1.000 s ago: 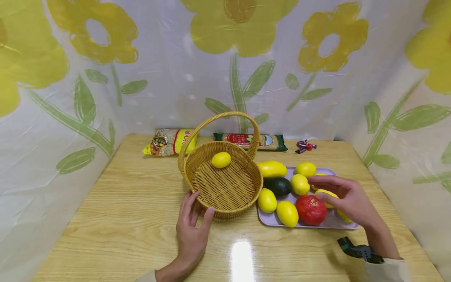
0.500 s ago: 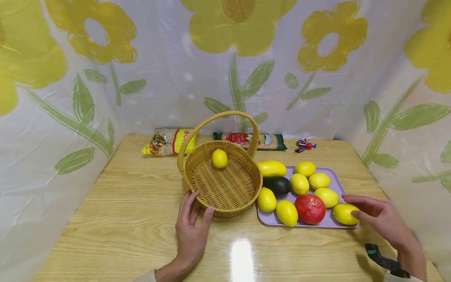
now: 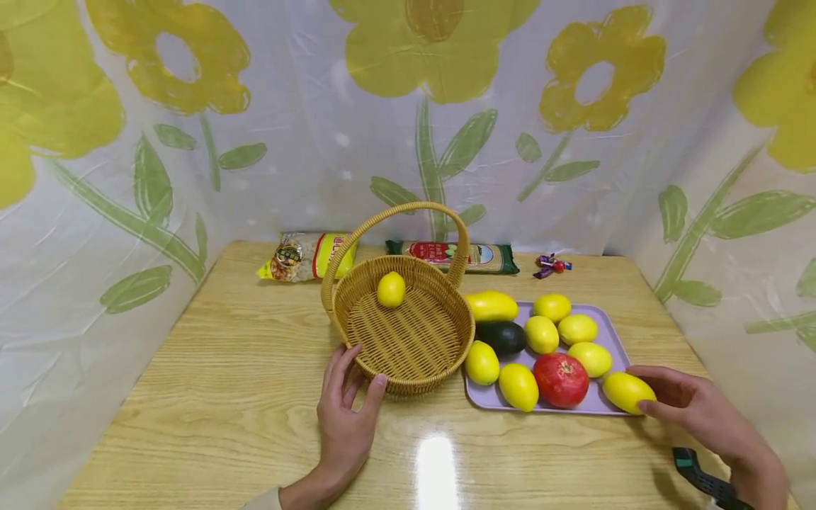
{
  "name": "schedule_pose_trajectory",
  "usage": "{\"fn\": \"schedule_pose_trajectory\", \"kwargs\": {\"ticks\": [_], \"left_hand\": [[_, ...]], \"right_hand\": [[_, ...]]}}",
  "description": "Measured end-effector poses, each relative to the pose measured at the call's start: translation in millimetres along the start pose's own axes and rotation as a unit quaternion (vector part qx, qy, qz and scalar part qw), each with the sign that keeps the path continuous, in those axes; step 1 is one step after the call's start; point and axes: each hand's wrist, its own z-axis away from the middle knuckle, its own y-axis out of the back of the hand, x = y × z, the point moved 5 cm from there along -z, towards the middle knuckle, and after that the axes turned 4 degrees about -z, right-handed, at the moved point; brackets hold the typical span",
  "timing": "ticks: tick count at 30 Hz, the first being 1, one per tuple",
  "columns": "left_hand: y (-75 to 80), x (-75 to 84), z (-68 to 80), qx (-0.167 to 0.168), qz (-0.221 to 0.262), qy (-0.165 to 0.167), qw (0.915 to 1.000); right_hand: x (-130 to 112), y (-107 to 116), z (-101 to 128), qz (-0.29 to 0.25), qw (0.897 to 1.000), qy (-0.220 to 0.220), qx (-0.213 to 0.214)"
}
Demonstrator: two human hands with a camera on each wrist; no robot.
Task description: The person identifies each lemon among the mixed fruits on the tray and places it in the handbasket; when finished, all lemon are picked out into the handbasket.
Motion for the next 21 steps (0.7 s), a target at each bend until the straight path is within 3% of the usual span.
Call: {"fn": "schedule_pose_trajectory", "kwargs": {"ticks": [7,12,17,21], "left_hand": [[1.0,0.9,0.2,-0.001,0.006,0.007,1.0000],[0.9,0.5,0.3,0.000,0.009,0.008,0.9999],[0.3,0.6,0.5,-0.001,0.010,0.012,0.9999],[0.6,0.4,0.2,0.003,0.009,0.006,0.9999]], "right_hand": [[-17,5,11,0.000,0.997,0.066,0.047],[-53,1,7,-0.034,0.991,0.119,0.053],[-103,-20,-16,-0.041,0.983,0.179,0.011],[-141,-52,-44,-0.055,0.973,0.219,-0.052]]}}
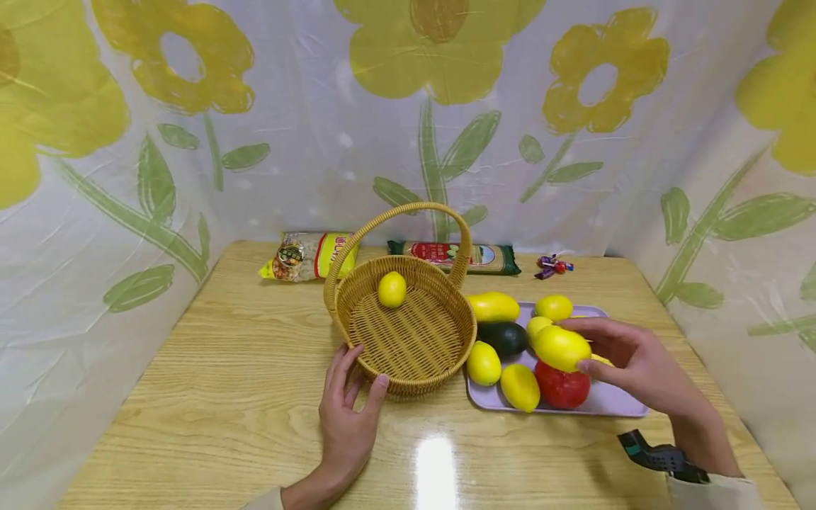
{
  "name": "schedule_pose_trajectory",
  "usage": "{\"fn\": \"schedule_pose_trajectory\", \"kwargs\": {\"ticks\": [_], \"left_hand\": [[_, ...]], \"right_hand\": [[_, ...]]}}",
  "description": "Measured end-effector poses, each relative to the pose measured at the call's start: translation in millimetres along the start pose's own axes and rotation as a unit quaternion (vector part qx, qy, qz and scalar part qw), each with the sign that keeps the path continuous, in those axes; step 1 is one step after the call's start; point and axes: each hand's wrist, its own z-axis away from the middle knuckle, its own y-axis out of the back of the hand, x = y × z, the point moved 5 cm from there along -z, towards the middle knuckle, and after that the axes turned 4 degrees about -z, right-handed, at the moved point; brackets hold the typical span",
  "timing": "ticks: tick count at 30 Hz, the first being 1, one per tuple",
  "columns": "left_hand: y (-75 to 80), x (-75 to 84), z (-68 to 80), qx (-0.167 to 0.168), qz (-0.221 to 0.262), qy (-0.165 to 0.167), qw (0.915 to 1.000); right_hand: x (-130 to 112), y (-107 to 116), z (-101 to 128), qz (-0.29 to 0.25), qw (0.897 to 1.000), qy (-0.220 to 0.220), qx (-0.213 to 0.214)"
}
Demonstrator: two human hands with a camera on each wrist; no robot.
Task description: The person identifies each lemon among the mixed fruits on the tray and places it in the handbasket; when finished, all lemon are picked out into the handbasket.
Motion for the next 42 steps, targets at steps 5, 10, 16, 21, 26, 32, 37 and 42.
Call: {"fn": "schedule_pose_trajectory", "kwargs": {"ticks": [5,10,16,21,26,32,37,42], "left_hand": [[0.1,-1.3,-0.9,-0.001,-0.002,-0.007,1.0000],[0.0,-2.0,-1.0,-0.005,-0.007,-0.006,0.9999],[1.2,-1.6,-1.7,0.001,-0.007,-0.007,1.0000],[0.3,0.0,-3.2,0.002,-0.011,-0.015,0.9998],[0.9,-0.8,-1.8,0.000,-0.012,-0.002,0.9999],[1.3,-1.3,-1.2,0.003,-0.013,-0.004,0.9999],[0.6,-0.6,-1.4,0.004,-0.007,-0.012,0.9999],[-0.1,0.1,-1.1,0.001,-0.002,-0.011,0.9999]], "right_hand": [[-11,-54,-48,-0.036,0.995,0.025,-0.088],[-14,-99,-82,-0.054,0.989,0.027,-0.138],[-22,-137,-109,0.010,0.986,0.048,-0.158],[-28,-163,-126,0.068,0.981,0.061,-0.171],[-30,-187,-134,0.097,0.976,0.074,-0.183],[-31,-180,-127,0.060,0.982,0.076,-0.165],[-19,-139,-102,-0.031,0.992,0.043,-0.115],[2,-79,-60,-0.100,0.993,0.028,-0.053]]}}
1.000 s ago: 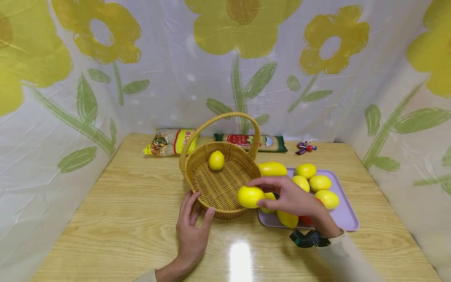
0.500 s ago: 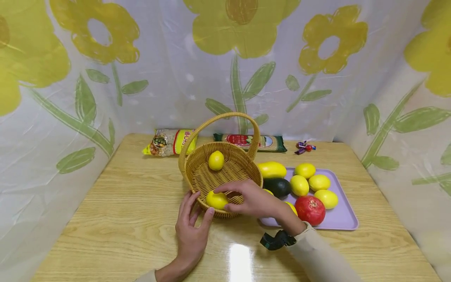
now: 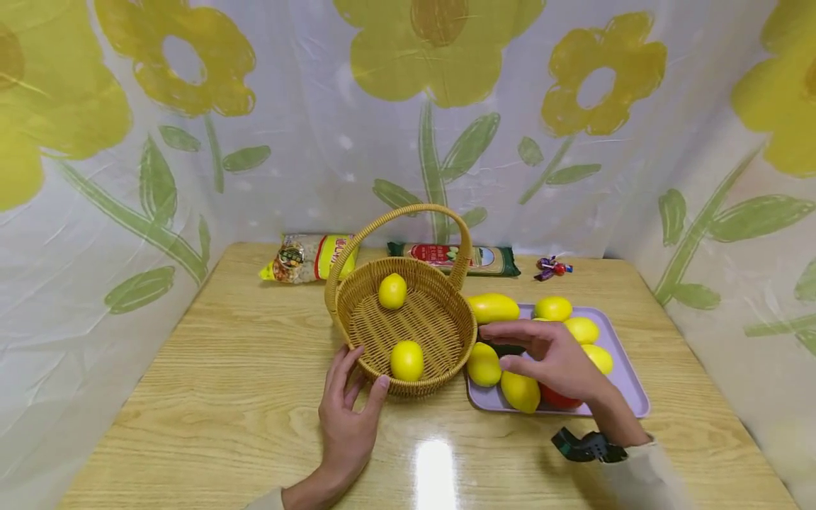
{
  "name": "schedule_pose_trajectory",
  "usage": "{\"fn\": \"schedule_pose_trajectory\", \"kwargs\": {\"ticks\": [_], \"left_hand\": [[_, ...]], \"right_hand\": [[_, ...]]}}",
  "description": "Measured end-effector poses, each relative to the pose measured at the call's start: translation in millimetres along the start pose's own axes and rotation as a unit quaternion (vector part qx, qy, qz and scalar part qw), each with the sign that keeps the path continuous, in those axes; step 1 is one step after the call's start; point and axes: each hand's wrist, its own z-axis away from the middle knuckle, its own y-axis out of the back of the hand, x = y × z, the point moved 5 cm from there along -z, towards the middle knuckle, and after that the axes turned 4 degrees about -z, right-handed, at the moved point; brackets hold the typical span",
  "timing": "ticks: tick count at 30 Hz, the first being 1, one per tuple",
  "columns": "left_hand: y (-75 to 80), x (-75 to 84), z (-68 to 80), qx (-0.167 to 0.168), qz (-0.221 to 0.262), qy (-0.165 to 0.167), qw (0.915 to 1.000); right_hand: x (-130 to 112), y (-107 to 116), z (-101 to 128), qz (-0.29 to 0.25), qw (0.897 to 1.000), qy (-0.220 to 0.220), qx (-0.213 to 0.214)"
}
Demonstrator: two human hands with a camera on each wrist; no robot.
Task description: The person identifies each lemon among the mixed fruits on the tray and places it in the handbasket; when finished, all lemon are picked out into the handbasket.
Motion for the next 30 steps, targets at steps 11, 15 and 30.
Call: {"fn": "schedule_pose_trajectory", "kwargs": {"ticks": [11,15,30], "left_hand": [[0.1,-1.3,-0.8,-0.002,0.000,0.002,1.0000],[0.6,-1.7,0.0,-0.003,0.001,0.003,1.0000],[-0.1,-2.5,-0.7,-0.010,0.004,0.003,0.9999]], "right_hand": [[25,107,109,0.029,0.984,-0.023,0.174],[37,119,127,0.032,0.976,-0.052,0.208],[60,121,134,0.145,0.969,-0.098,0.176]]}}
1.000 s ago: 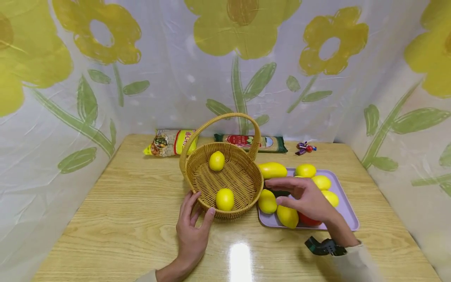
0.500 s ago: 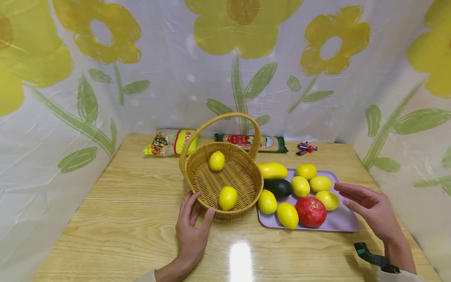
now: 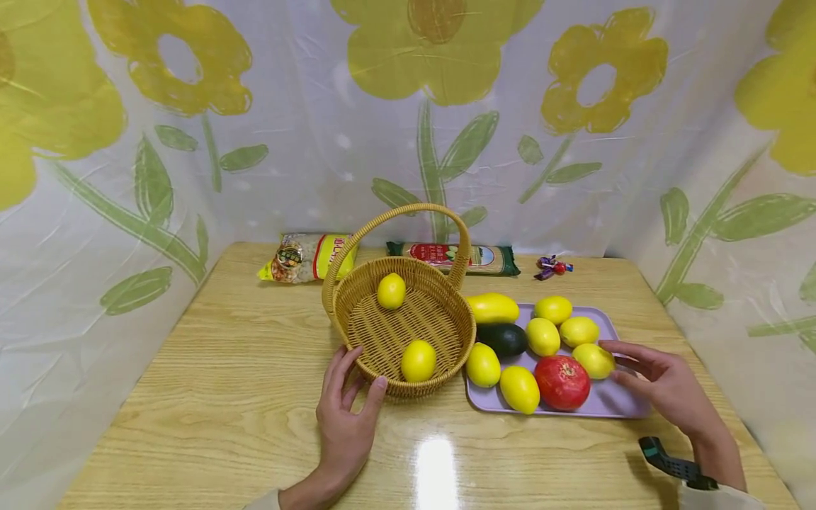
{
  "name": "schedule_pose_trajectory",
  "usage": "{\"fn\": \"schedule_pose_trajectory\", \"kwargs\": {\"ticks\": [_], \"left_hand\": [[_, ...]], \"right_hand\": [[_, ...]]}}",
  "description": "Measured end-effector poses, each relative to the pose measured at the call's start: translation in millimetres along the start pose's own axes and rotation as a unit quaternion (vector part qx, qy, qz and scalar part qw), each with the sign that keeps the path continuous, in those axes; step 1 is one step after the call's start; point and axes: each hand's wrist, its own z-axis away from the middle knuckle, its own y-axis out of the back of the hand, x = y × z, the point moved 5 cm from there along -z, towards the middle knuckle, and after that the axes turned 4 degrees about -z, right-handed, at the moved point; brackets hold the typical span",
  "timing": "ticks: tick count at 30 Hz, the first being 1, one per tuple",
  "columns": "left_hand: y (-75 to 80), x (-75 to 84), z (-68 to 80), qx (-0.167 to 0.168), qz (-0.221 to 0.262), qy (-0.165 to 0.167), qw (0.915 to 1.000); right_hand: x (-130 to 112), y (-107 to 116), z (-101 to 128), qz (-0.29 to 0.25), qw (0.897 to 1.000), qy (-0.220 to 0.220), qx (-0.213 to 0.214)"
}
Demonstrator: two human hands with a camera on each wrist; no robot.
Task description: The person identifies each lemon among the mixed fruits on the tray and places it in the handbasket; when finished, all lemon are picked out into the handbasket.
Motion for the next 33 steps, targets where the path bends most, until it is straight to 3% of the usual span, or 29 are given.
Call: {"fn": "schedule_pose_trajectory", "kwargs": {"ticks": [9,21,28,33], "left_hand": [[0.5,0.3,-0.2,0.004,-0.004,-0.001,1.0000],[0.9,2.2,0.1,0.005,-0.005,-0.002,1.0000],[-0.1,1.0,-0.2,0.007,-0.007,-0.001,0.9999],[0.6,1.7,0.8,0.011,-0.007,-0.001,0.9999]], "right_hand": [[9,-7,-3,0.040,0.999,-0.032,-0.017],[9,-1,0,0.080,0.995,-0.063,-0.003],[-20,5,-2,-0.046,0.998,-0.021,0.024],[-61,-20,-22,-0.032,0.999,0.028,-0.019]]}}
